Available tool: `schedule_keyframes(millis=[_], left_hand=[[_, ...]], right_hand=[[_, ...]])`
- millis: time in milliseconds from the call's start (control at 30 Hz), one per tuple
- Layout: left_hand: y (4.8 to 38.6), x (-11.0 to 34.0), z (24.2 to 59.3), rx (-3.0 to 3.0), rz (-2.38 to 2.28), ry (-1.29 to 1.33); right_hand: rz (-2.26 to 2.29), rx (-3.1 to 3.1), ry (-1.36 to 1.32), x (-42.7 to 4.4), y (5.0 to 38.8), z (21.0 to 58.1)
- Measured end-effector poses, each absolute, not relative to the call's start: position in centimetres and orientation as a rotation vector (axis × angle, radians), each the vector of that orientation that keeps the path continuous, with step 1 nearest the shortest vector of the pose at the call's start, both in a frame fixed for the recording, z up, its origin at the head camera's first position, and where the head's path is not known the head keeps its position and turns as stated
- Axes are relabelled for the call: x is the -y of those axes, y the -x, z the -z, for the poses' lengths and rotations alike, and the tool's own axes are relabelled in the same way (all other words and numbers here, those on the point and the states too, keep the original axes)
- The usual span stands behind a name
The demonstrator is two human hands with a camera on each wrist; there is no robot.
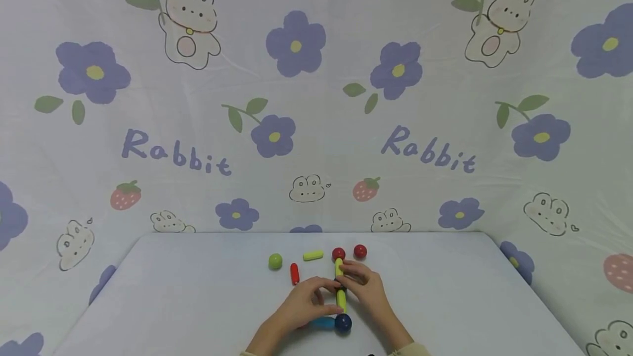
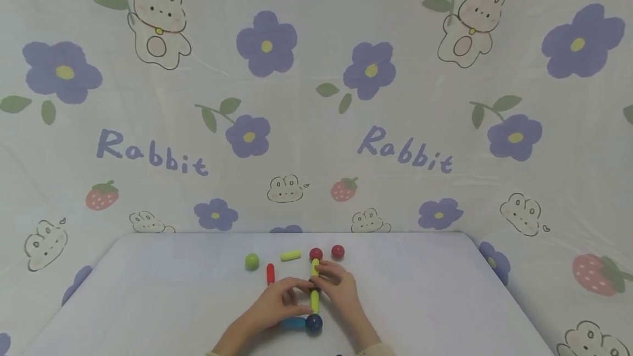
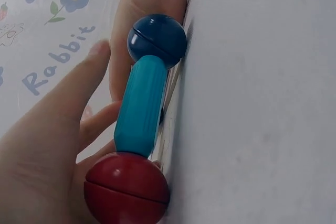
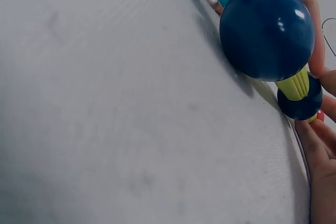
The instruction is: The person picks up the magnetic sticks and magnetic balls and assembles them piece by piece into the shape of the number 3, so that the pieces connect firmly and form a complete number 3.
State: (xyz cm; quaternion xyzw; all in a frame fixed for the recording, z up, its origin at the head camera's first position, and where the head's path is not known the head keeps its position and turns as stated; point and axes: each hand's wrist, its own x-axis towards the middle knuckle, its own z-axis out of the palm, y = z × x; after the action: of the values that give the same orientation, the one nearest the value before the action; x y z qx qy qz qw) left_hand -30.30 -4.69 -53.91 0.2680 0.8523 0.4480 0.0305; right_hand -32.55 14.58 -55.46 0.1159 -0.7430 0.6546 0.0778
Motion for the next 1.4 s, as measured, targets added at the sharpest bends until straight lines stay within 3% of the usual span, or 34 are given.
schedule_keyframes(millis=[733,1400], left_hand=[[34.8,6.2,52.9,-3.054,-1.489,-0.526],[37.4,5.8,53.0,-3.126,-1.373,-0.544]], right_hand=[[-1.998,2.27,-0.311,-14.5,32.2,55.7],[-1.993,2.283,-0.321,-14.3,30.9,53.2]])
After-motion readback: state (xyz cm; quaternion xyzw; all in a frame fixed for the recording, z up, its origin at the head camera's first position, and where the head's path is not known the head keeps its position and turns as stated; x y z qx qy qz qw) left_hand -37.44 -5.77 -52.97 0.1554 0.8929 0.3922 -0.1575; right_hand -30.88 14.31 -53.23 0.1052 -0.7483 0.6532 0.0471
